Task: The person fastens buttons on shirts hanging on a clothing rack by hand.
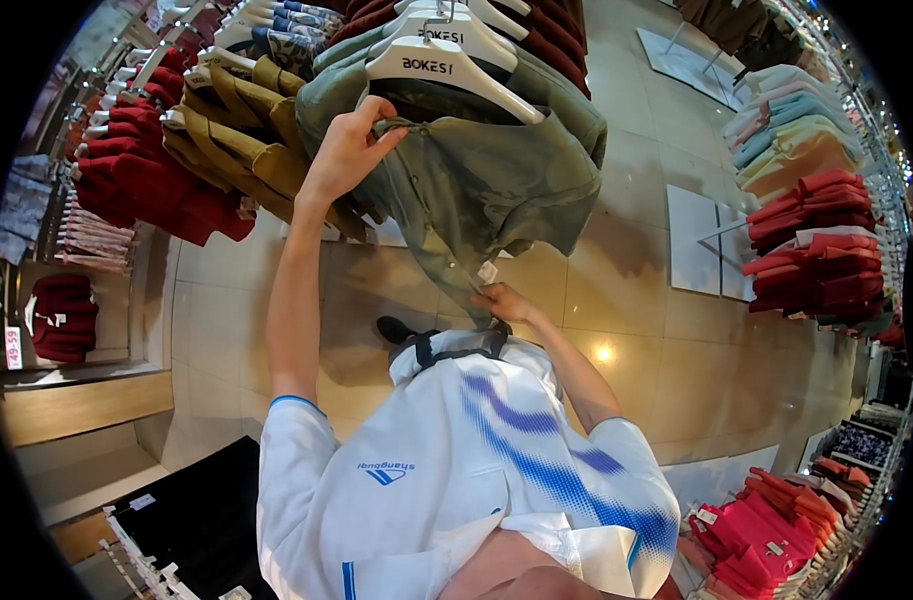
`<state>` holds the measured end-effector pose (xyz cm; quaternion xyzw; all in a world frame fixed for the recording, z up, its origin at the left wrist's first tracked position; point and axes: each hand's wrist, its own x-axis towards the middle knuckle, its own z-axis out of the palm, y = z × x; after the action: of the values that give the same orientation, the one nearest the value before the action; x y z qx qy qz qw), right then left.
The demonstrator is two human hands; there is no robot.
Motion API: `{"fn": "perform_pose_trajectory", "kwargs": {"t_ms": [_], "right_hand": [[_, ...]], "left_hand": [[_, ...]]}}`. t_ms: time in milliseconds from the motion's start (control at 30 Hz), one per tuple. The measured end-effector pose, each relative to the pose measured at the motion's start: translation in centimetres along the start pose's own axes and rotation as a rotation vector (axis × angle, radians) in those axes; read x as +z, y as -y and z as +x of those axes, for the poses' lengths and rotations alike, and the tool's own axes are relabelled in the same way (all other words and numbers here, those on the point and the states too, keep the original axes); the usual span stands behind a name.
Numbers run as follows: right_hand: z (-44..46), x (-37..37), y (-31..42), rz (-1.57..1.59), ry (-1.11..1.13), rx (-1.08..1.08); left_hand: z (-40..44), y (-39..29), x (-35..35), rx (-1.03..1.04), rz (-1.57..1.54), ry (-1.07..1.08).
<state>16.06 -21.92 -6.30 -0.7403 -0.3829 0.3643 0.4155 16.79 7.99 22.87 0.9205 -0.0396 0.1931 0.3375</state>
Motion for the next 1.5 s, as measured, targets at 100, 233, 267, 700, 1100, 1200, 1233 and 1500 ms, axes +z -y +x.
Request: {"fn": "perform_pose_trajectory", "kwargs": {"t_ms": [100,233,267,700,1100,1200,1233,1500], "right_hand": [[0.1,0.0,-0.2,-0.044,0.047,0.041],[0.4,0.2,-0.6,-0.099,-0.018,-0.005],[0.3,0.0,-0.2,-0.093,-0.018,0.016],[-0.6,-1.5,8.3,0.305,-0.054,-0.086],[0.9,-2.0,14.4,1.209,-0.266,-0.004],[1.4,-2.0,14.4,1.220,-0.273,-0.021],[1.5,-1.9,14.6,1.210,-0.266,-0.030],[2.4,-1.3,13.3,0.703,-0.256,-0.166]], "left_hand": [[-0.2,-0.5,-0.2,-0.026,0.008,0.014],[-0.4,-0.1,0.1,0.031,-0.056,-0.029],[-0.5,-0.2,0.0,0.025,-0.054,-0.029],[-0.9,0.5,0.3,-0.023,-0.020,0.012],[-9.2,-1.6,5.1,0.113,0.015,-0.232],[-13.0,-3.5,6.1,0.113,0.189,-0.314],[-14.1,-3.7,6.7,0.105,0.191,-0.315],[-15.5,-4.2,9.5,-0.118,-0.027,-0.121]]}}
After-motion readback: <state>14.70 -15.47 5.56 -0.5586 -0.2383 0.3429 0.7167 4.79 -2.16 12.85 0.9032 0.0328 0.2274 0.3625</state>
